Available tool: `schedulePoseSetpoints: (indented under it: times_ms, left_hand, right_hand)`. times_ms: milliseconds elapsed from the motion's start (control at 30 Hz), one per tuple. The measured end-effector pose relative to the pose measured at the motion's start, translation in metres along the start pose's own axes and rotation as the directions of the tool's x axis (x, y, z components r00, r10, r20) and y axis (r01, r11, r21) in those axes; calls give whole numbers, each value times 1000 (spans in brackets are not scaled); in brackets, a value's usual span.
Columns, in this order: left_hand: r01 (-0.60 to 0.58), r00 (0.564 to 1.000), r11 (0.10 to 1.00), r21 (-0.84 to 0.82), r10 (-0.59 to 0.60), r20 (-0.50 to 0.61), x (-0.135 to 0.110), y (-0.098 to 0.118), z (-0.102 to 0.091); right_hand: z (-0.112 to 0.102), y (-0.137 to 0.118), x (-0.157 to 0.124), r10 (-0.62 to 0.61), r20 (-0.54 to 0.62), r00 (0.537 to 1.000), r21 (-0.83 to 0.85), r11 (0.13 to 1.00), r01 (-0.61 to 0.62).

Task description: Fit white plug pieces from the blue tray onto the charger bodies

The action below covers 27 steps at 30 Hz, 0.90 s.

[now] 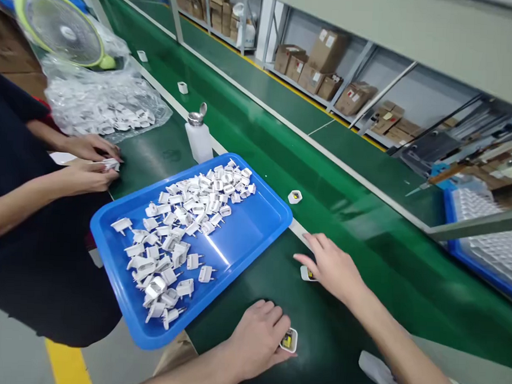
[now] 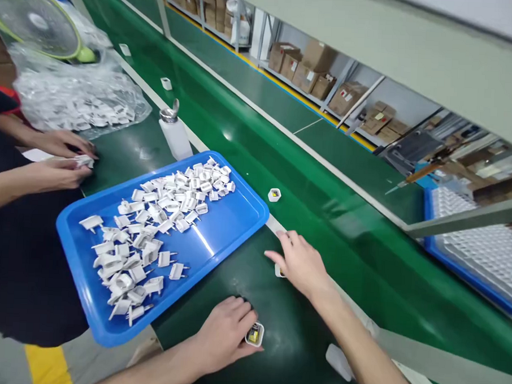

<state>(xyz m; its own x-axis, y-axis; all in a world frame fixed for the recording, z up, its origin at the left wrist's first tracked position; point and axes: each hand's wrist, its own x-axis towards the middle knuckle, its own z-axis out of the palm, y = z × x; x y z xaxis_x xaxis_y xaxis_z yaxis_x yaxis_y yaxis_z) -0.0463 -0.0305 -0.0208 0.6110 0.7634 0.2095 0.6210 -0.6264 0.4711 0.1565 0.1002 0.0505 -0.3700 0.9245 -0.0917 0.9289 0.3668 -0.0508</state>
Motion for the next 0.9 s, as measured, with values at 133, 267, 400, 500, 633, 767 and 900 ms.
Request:
schedulePoseSetpoints:
  times_ms: [133, 267, 400, 500, 633, 767, 900]
  left_hand:
    - [-23, 998, 999, 22, 24, -51, -4, -4, 8]
    - [-69, 998, 993, 99, 69, 2, 1, -6, 19]
    - [-83, 996, 990, 118, 81, 24, 8, -14, 25]
    - [-67, 996, 988, 138, 75, -50, 4, -12, 20]
    - [-47, 997, 979, 197, 58, -55, -4, -3, 9]
    - [15, 999, 985, 173, -21, 32, -6, 2, 0]
    - [41, 997, 992, 123, -49, 62, -4, 1, -4]
  right_hand:
    - [-29, 15, 79, 62, 59, 996, -74, 996, -58]
    - [-46, 13, 139, 44, 170, 984, -105, 994, -27]
    - [-59, 8, 126, 22, 213, 977, -103, 995, 0]
    - [-62, 5, 81, -37, 208, 977, -45, 998, 47]
    - [-50, -13, 24, -165, 226, 960, 86, 985, 149]
    - [-25, -33, -6, -247, 227, 942, 177, 962, 210]
    - [-21, -39, -19, -254, 210, 944, 194, 957, 215]
